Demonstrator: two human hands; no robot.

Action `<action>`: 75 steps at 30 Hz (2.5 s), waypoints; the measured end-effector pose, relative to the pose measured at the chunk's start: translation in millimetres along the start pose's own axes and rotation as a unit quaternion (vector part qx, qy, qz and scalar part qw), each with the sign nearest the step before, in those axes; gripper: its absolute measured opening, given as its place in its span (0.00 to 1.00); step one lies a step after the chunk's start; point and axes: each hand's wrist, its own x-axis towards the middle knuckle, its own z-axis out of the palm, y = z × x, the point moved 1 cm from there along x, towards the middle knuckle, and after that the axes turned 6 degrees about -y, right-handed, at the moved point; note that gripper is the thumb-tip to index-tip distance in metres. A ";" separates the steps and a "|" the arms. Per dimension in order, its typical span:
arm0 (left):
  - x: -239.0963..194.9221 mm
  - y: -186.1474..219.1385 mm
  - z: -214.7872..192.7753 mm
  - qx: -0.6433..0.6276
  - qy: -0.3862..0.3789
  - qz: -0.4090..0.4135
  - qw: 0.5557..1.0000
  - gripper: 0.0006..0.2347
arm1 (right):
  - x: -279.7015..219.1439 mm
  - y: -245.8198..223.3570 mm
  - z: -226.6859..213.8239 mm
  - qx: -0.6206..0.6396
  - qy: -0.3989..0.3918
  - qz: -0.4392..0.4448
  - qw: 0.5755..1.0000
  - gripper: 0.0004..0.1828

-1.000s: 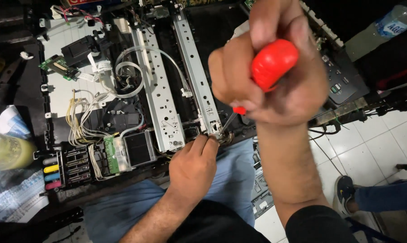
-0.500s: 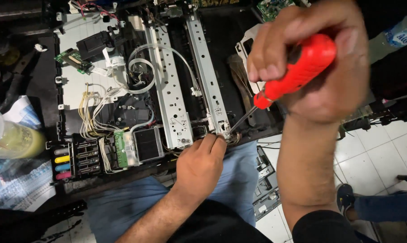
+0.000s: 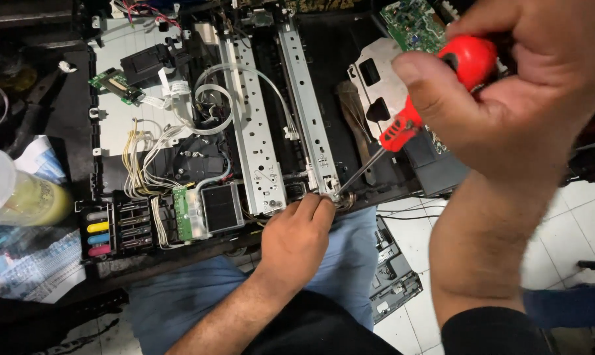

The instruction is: The person works on a disassembled electronic device, likely a printer, on a cluttered workbench. They connect a small white connector to a cable, then use a red-handled screwdriver to tighten screws on a metal bracket. The person continues to adjust components and wires within the device's chassis.

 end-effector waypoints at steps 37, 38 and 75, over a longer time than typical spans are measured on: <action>1.8 2.7 4.0 -0.003 0.007 -0.018 1.000 0.13 | 13.9 14.7 -41.0 0.241 -0.273 -0.051 0.930 0.20; 1.7 2.8 4.5 -0.004 0.006 -0.017 1.000 0.13 | 7.5 21.2 -30.7 0.241 -0.273 -0.050 0.930 0.20; -2.8 3.0 4.3 0.036 -0.039 -0.043 0.998 0.08 | 1.0 9.0 38.9 0.700 -0.102 -0.058 0.704 0.13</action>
